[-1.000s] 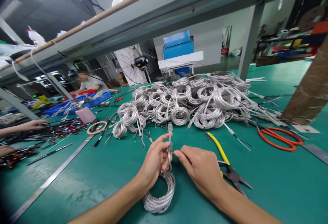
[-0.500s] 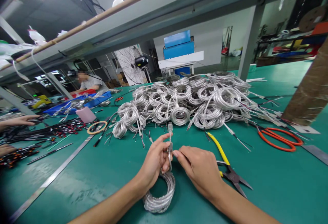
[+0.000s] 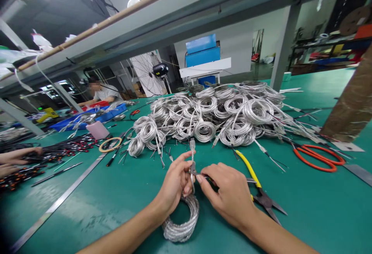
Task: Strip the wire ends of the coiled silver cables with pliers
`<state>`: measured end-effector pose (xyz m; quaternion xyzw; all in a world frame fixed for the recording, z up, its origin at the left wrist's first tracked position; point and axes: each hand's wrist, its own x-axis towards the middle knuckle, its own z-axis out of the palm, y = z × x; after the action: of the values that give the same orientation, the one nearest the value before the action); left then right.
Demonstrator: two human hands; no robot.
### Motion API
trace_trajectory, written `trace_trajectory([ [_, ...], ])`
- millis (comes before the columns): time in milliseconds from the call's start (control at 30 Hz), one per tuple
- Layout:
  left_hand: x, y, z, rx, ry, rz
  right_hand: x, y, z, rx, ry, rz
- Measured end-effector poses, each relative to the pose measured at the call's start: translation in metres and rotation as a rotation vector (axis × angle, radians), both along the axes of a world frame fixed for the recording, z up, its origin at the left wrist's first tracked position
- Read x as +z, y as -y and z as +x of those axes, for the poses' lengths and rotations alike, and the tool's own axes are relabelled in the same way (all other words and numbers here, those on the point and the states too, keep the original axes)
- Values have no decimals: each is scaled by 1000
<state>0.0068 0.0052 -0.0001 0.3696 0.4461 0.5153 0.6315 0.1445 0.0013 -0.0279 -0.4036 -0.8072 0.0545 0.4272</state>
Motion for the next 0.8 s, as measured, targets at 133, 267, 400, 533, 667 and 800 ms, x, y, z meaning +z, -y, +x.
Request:
trace_trajectory([
  [133,1,0,0,3,-6,-7,-2,0,0,-5,7,-4],
  [267,0,0,0,7,-11,1,-4,-1,1,-8,12,23],
  [400,-1,0,0,4,-9,5,-5,-2,1,-14,21,62],
  [533,-1,0,1,7,-23,4,-4,-2,1,-27,45,93],
  [667,0,0,1,2,-22,-5,-4,-3,1,-39,69,134],
  [800,-1,0,1,-3,-11,-4,-3,-5,3,-27,56,168],
])
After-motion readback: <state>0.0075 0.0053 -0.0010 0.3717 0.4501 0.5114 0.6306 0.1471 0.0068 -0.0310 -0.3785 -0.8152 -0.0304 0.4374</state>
